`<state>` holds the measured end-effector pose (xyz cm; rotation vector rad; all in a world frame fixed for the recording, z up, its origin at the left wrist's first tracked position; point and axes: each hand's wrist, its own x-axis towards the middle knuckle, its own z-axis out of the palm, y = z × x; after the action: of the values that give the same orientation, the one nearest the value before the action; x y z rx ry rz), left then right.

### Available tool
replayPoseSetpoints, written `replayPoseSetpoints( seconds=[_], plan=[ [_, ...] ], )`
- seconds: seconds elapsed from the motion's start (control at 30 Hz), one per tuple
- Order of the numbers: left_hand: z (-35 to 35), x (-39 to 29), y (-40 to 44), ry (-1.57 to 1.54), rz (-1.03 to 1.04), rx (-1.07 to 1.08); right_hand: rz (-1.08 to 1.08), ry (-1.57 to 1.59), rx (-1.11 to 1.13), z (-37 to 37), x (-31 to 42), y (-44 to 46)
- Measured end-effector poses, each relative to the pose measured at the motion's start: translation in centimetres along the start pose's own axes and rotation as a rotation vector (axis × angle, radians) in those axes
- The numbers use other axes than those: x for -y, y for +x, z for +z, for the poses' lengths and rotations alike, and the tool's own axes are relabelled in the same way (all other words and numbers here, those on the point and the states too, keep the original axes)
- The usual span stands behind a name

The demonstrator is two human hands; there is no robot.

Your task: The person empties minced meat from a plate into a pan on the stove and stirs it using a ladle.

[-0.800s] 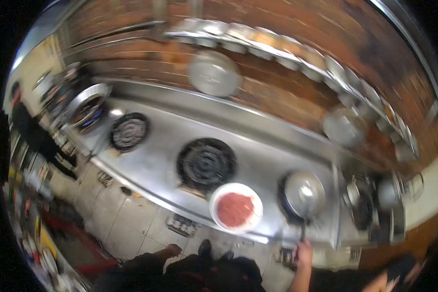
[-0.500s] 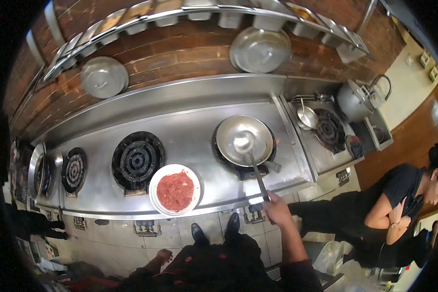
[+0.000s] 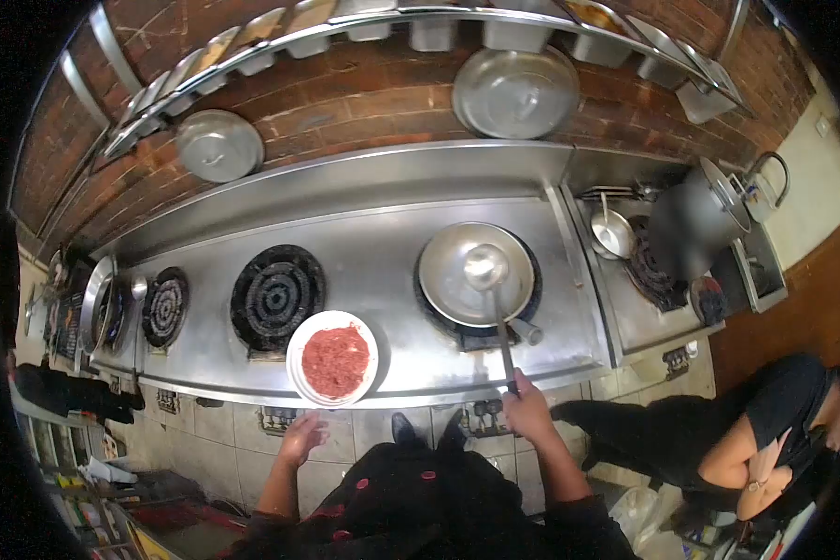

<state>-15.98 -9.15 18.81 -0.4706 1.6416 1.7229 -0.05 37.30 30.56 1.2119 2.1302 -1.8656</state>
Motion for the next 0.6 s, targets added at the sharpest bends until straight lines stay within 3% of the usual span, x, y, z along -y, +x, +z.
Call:
replayPoseSetpoints(
  seconds=[0.1,0.13,0.23,0.37,0.5,0.6],
  plan=[
    [0.6,-1.2,2.8,-0.086,0.030,0.036,0.072,0.040,0.065,0.0,1.0,-0.2],
    [1.1,-2.0,3.2,-0.131,0.042,0.073,-0.015,0.002,0.059,0.1,0.6,0.0],
    [3.2,-4.0,3.0,-0.234,0.053,0.167,-0.012,0.037,0.059,0.2,0.7,-0.7],
    [1.8,-1.9,6.4,-0.390,-0.036,0.285,0.044,0.057,0.077,0.8,1.2,-1.0],
    [2.7,-2.3,6.6,-0.279,-0.012,0.097,0.032,0.122,0.079,1.7,-0.1,-1.3],
    [2.5,-1.9,7.4,-0.311,0.027,0.100,0.047,0.099,0.023,2.4,0.8,-2.8]
  ],
)
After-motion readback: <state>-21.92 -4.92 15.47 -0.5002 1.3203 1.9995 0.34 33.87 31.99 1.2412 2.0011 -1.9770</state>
